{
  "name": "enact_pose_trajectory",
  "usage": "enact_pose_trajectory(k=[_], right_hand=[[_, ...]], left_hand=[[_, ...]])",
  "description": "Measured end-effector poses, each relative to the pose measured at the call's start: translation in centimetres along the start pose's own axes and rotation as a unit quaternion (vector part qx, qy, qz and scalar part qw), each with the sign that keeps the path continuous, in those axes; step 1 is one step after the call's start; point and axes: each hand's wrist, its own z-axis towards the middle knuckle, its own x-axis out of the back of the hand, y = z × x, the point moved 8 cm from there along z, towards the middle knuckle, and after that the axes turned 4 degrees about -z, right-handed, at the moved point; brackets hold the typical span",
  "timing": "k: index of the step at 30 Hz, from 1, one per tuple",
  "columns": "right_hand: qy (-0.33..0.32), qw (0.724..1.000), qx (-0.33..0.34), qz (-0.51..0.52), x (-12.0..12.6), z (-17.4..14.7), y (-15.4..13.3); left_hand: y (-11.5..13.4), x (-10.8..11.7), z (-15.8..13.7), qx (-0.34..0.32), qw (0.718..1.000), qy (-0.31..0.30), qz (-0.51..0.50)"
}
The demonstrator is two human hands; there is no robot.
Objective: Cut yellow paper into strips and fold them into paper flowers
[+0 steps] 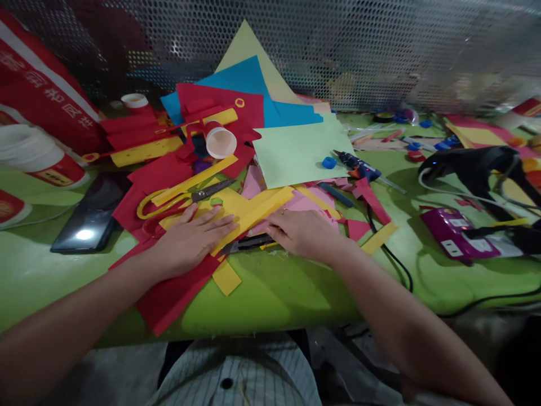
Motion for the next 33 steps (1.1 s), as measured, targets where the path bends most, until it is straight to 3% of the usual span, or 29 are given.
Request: enact_pose_trajectory(k=[5,10,21,33], right_hand=[[0.026,0.998,-0.048,0.010,-0.2,-0.2,2.1],[0.023,0.997,-0.075,0.013,-0.3,0.0,2.3],[-0.044,0.998,-0.045,-0.017,0.0,0.6,-0.6],[-0.038,0.999,-0.008,-0.014,-0.1,0.6,-0.9]], left_hand=[[0.0,0.1,0.0,0.002,1.000,0.010,-0.003],[-0.1,-0.1,0.1,0.004,1.000,0.007,0.002],[0.0,0.1,0.3,0.008,1.000,0.017,-0.005],[-0.2,-0.3,0.2,0.013,1.000,0.003,-0.002]])
